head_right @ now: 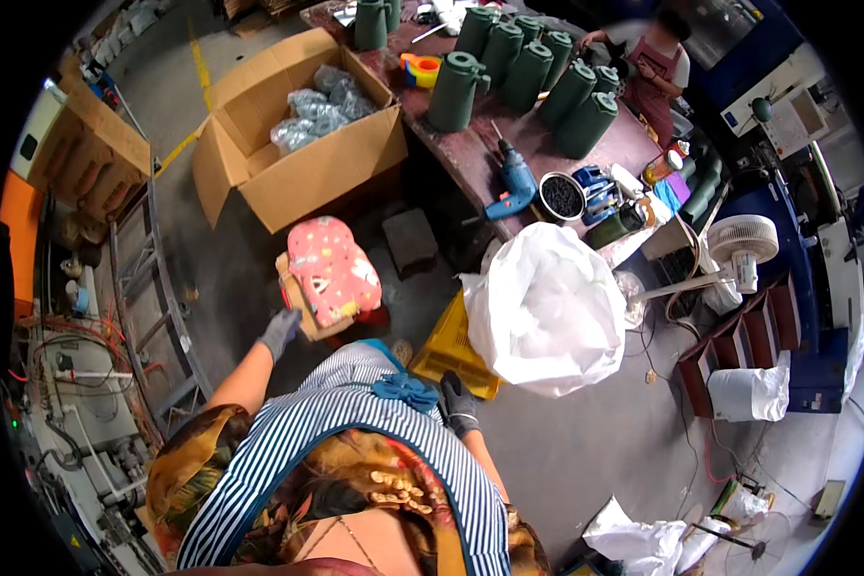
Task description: The person assembles green pitchers by inserting wooden handles and using a drill to secure them, then places the assembled pitchers into a plastic bag and puts them into a cardboard box which is then sealed with tape.
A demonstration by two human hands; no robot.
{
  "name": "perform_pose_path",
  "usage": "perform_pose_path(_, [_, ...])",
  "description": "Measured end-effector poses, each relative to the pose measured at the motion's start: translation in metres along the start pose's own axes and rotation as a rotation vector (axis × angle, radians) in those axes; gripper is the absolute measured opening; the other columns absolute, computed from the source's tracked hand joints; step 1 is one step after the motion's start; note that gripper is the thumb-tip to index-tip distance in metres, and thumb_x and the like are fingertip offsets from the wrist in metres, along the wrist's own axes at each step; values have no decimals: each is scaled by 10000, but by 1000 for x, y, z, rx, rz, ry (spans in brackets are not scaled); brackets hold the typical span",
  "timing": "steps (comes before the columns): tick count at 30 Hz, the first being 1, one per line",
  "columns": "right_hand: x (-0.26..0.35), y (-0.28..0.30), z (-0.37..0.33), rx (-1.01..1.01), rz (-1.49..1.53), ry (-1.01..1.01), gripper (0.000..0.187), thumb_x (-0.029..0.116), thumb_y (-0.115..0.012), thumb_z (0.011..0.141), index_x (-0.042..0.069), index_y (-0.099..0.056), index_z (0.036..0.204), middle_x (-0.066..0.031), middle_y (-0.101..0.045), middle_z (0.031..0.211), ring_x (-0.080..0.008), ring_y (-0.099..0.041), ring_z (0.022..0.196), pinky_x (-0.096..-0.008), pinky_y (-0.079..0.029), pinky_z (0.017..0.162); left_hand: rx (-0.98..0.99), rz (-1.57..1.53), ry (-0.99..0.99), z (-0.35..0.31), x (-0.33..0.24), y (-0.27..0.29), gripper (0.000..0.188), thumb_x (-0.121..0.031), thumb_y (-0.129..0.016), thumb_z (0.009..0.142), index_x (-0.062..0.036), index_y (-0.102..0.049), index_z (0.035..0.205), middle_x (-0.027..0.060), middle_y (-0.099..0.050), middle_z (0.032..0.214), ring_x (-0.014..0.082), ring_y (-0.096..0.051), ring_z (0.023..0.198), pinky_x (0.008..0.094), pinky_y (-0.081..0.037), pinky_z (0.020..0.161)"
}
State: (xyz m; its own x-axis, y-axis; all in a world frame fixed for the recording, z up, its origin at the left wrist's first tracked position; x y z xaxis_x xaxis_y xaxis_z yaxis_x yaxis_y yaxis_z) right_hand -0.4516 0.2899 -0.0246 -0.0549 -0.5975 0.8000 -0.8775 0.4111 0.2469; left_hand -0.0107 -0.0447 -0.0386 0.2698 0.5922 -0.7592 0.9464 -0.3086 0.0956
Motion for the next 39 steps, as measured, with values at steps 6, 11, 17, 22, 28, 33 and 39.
perform_pose_path(6, [-31,8,71,-267,86,18,294,323,-659,975,83,-711,1137,5,-679,821,-105,-597,652,-283,-461,561,100,928,-166,-26,-59,12,405,-429,-590,949,-59,-692,1079,160,-713,991,311,-677,931,428,-519,788])
perform_pose_path(11, [37,-26,24,-161,-88,-113,455,439,-648,929,87,-699,1212,-150,-726,1105,-298,-683,1017,-391,-522,869,-175,989,-420,41,-133,99,472,-484,-608,917,-46,-696,1066,202,-723,938,365,-691,854,435,-529,781])
perform_pose_path(17, [82,-38,41,-302,-99,14,453,348,-583,989,74,-609,1348,-170,-669,1274,-320,-638,1183,-389,-480,1010,-73,1069,-890,80,-436,-142,564,-429,-611,954,-75,-525,1384,185,-555,1392,377,-510,1295,445,-411,1081])
perform_pose_path(22, [282,-8,142,-306,163,311,393,120,-620,967,-3,-583,1339,-184,-635,1324,-290,-619,1208,-351,-458,1043,-75,1124,-1503,101,-638,-292,672,-414,-702,872,-135,-491,1446,149,-498,1456,368,-411,1385,491,-318,1152])
perform_pose_path(28, [440,17,263,-522,105,293,469,189,-657,950,24,-551,1377,-199,-613,1296,-338,-613,1177,-388,-473,1004,15,1497,-1469,200,-752,-371,1071,-634,-777,653,-198,-368,1542,135,-350,1576,428,-279,1455,602,-176,1188])
perform_pose_path(33, [556,97,371,-658,-187,351,465,254,-641,952,3,-568,1336,-238,-621,1260,-398,-613,1119,-445,-480,976,237,1614,-1377,242,-748,-385,1029,-617,-760,676,-236,-365,1547,103,-362,1570,401,-290,1448,643,-174,1167])
perform_pose_path(39, [638,129,485,-536,-261,283,651,360,-700,906,33,-490,1428,-228,-567,1365,-396,-561,1230,-434,-454,1035,193,1405,-1434,261,-750,-386,784,-451,-744,726,-235,-510,1443,77,-450,1495,382,-363,1389,610,-230,1157])
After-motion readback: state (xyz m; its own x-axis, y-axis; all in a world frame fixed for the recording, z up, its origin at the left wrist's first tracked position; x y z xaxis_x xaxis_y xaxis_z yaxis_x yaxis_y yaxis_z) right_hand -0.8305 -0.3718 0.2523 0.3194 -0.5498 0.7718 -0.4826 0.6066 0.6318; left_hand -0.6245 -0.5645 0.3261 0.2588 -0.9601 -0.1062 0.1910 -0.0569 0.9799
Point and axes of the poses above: each hand's wrist, its own z-axis towards the middle knuckle, its own y-axis out of the back of the hand, x = y × z, the point moved 6 cm from there along z, towards the middle knuckle
